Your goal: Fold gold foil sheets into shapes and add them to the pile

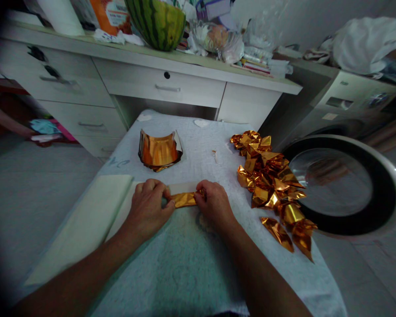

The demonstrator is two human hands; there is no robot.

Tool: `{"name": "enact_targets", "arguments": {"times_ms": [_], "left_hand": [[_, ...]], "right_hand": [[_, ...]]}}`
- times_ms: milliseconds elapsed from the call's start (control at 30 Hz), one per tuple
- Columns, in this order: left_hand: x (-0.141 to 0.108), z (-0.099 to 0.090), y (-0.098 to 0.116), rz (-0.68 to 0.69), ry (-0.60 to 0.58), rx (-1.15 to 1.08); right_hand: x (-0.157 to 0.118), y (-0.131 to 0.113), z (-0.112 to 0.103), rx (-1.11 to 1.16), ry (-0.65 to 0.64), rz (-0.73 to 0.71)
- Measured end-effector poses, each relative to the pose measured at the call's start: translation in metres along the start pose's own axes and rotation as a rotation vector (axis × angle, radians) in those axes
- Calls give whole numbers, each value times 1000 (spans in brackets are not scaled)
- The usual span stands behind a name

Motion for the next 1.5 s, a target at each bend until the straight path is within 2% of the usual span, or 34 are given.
{"name": "enact_targets", "arguments": {"times_ms": [733, 1500], "left_hand": [[-2, -5, 0, 30, -2, 44], [-6, -11, 1, 19, 82, 118]], "right_hand": [[1, -1, 3, -49, -25, 43], [0, 0, 4, -53, -29, 62]]}}
Point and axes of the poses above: each hand's wrist, its own x-axis towards the middle knuckle, its own z-axis out of the palm, y = z × x, the point moved 5 cm from there along x, towards the middle knuckle, and after that the axes turned 9 degrees about -z, right-handed, at the moved point
